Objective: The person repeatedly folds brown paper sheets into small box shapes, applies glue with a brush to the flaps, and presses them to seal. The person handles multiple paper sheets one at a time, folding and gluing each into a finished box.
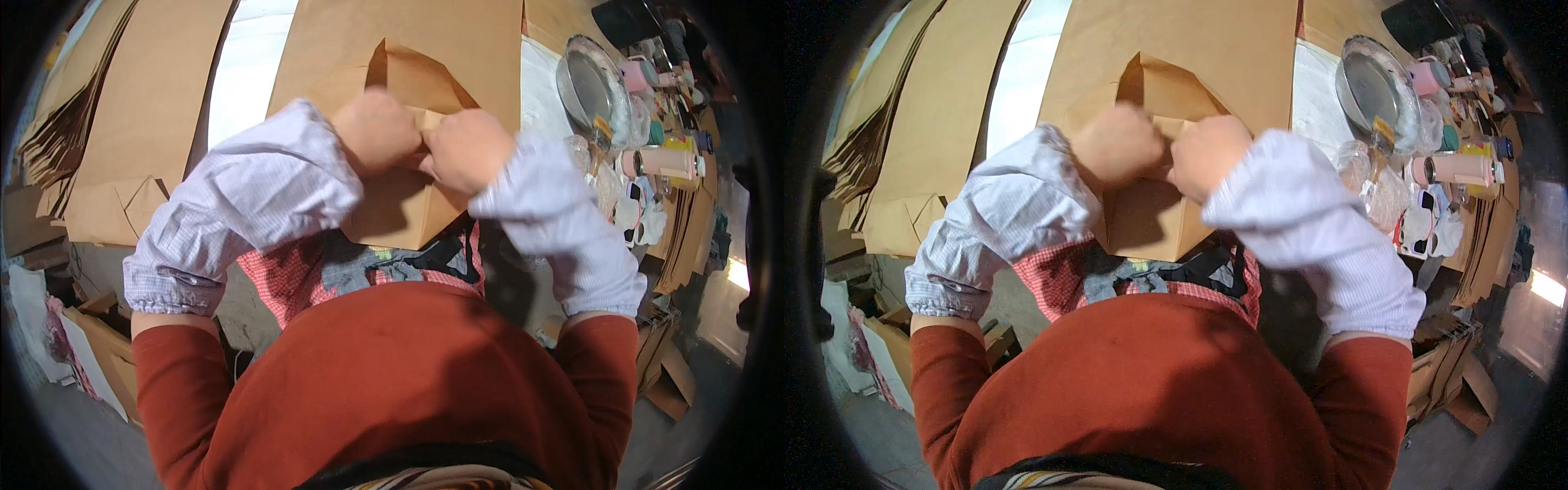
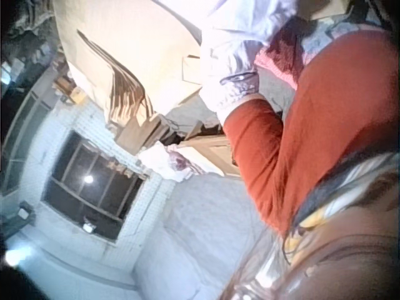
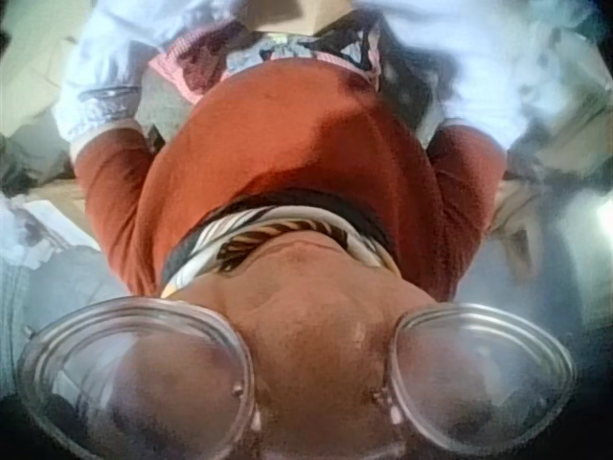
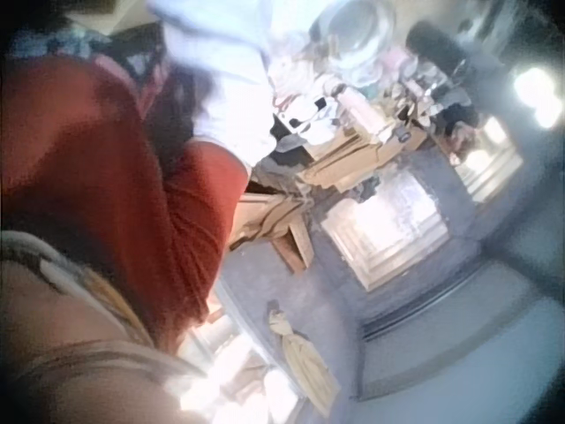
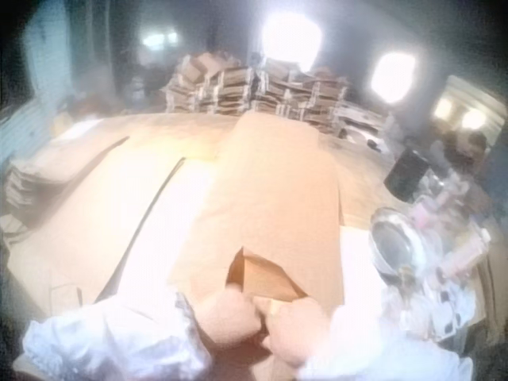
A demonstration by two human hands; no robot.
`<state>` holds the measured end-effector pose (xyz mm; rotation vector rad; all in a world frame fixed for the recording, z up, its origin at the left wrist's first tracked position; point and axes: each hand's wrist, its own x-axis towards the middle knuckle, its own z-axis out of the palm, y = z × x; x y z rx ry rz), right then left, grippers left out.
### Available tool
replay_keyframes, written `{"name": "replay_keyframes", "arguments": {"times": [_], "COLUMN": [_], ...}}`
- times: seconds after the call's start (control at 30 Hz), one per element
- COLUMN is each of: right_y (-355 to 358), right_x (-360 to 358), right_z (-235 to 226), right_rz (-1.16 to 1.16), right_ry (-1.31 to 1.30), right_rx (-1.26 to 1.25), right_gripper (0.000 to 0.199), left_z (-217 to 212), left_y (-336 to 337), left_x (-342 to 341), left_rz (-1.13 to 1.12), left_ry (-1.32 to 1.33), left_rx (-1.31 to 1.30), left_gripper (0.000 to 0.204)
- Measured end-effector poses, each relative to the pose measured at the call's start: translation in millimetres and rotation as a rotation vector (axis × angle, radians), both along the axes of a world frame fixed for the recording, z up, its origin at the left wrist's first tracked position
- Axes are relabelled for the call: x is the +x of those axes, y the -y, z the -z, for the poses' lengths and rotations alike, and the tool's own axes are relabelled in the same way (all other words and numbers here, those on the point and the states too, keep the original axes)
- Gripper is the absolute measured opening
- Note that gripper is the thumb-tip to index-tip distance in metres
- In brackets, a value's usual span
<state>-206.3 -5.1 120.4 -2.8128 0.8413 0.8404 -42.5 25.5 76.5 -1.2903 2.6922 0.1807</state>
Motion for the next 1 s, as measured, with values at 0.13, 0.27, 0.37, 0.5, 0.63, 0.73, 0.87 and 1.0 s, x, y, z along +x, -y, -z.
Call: {"name": "replay_keyframes", "arguments": {"times": [0.13, 0.27, 0.37, 0.5, 0.63, 0.73, 0.87, 1.0], "right_y": [21, 13, 14, 31, 41, 36, 24, 25], "right_x": [11, -19, -53, -70, -73, -72, -70, -67], "right_z": [19, 35, 34, 27, 14, 9, 7, 8], "right_rz": [0.109, 0.148, 0.156, 0.177, 0.123, 0.075, 0.05, 0.055], "right_ry": [-0.074, 0.0, -0.022, 0.24, 0.405, 0.54, 0.509, 0.528], "right_rx": [0.03, -0.115, -0.18, -0.191, 0.259, 0.427, 0.379, 0.34], "right_gripper": [0.037, 0.04, 0.05, 0.059, 0.026, 0.015, 0.016, 0.015], "left_z": [4, -2, -9, -5, -9, -10, -9, -13], "left_y": [-7, -13, -30, -13, -1, 1, 1, 0], "left_x": [-27, 8, 49, 60, 69, 76, 82, 82], "left_rz": [-0.394, -0.456, -0.483, -0.581, -0.561, -0.531, -0.397, -0.436], "left_ry": [0.239, 0.378, 0.176, -0.08, -0.52, -0.472, -0.401, -0.416], "left_rx": [0.351, 0.258, 0.038, 0.127, 0.393, 0.53, 0.545, 0.579], "left_gripper": [0.026, 0.045, 0.043, 0.035, 0.046, 0.056, 0.062, 0.063]}}
